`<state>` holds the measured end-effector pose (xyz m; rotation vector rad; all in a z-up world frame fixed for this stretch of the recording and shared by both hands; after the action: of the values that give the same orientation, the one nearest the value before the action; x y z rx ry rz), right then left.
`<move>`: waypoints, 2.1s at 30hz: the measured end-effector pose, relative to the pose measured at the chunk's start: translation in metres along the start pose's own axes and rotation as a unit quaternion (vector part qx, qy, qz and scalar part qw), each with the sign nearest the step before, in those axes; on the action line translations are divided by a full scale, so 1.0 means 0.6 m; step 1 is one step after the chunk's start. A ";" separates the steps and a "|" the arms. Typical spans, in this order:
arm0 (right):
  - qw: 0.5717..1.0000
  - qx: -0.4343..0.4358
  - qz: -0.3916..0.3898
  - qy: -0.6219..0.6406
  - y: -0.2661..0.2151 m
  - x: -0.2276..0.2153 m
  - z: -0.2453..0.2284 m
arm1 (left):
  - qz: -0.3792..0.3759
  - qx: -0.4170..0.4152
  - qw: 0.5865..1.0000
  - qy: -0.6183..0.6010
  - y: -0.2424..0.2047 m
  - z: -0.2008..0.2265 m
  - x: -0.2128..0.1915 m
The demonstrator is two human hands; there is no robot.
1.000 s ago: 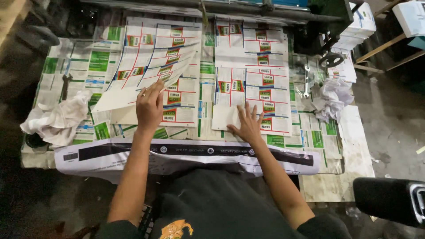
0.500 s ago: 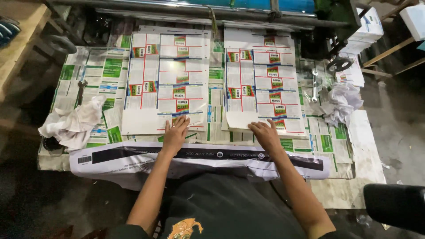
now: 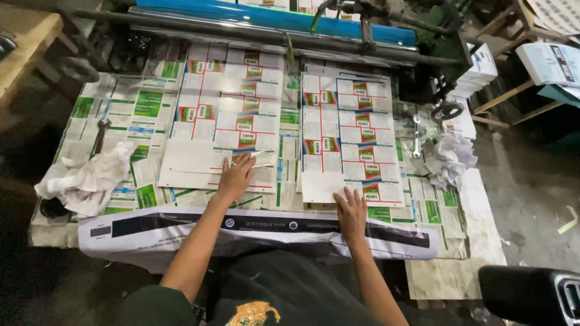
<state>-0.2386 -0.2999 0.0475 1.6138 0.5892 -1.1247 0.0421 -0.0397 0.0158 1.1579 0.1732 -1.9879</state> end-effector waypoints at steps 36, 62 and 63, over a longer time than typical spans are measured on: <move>0.973 -0.031 -0.217 -0.068 0.077 0.112 -0.004 | -0.016 0.084 0.996 -0.010 -0.079 0.008 -0.064; 0.968 -0.101 -0.228 -0.012 0.066 0.068 -0.001 | 0.041 -0.052 0.996 0.068 -0.115 0.059 -0.036; 0.975 -0.110 -0.192 -0.015 0.072 0.062 0.004 | -0.007 -0.093 0.994 0.059 -0.119 0.044 -0.008</move>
<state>-0.1878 -0.3230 0.0348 1.3207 1.0009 -1.3083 -0.0246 -0.0024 0.0159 1.1565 0.4183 -1.8712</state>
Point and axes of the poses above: each hand's wrist, its own y-axis towards the middle knuckle, its own x-axis out of the palm, z = x × y, the point moved 6 cm from there along y, towards the middle knuckle, and after that the axes turned 11 degrees about -y, right-handed, at the moved point
